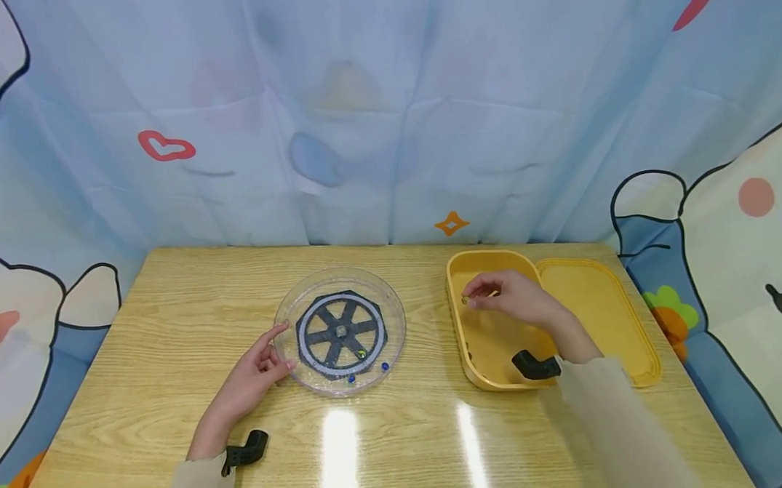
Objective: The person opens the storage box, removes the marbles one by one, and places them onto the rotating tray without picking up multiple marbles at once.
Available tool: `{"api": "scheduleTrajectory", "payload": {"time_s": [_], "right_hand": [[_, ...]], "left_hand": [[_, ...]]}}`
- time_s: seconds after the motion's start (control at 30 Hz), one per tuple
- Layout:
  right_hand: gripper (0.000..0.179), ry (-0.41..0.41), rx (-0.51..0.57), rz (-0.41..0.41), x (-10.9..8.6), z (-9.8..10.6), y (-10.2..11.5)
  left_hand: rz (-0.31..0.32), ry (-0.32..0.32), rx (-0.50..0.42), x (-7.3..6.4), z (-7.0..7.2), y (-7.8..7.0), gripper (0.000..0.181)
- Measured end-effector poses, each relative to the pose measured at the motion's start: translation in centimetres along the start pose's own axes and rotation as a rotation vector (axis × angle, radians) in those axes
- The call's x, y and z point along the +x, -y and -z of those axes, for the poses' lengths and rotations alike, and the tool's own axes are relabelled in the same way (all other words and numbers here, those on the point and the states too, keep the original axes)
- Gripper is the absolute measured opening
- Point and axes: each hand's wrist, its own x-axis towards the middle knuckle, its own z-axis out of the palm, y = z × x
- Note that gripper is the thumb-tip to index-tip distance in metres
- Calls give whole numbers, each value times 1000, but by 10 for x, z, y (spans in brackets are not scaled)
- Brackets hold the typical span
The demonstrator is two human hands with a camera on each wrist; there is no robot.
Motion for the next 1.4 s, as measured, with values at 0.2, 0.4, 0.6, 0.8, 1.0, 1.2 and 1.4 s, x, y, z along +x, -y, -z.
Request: {"api": "scheduleTrajectory", "payload": {"time_s": [0.2, 0.4, 0.6, 0.8, 1.0, 1.2, 1.4], "right_hand": [[15, -67, 2, 69, -1, -26, 24], [13, -110, 44, 102, 0, -63, 47], [10, -113, 58, 139, 4, -98, 63], [11, -87, 114, 176, 7, -125, 66], [11, -70, 178, 193, 8, -141, 64], [10, -70, 190, 218, 8, -146, 64], [10, -32, 165, 202, 8, -149, 66]], "left_hand": [[7, -9, 11, -1, 1, 0, 67], [17, -6, 8, 0, 0, 0, 66], [15, -3, -3, 0, 0, -1, 68], [14, -1, -7, -1, 0, -1, 67], [17, -1, 0, 0, 0, -2, 65], [24, -2, 2, 0, -1, 0, 64], [28, -6, 1, 1, -1, 2, 64]]}}
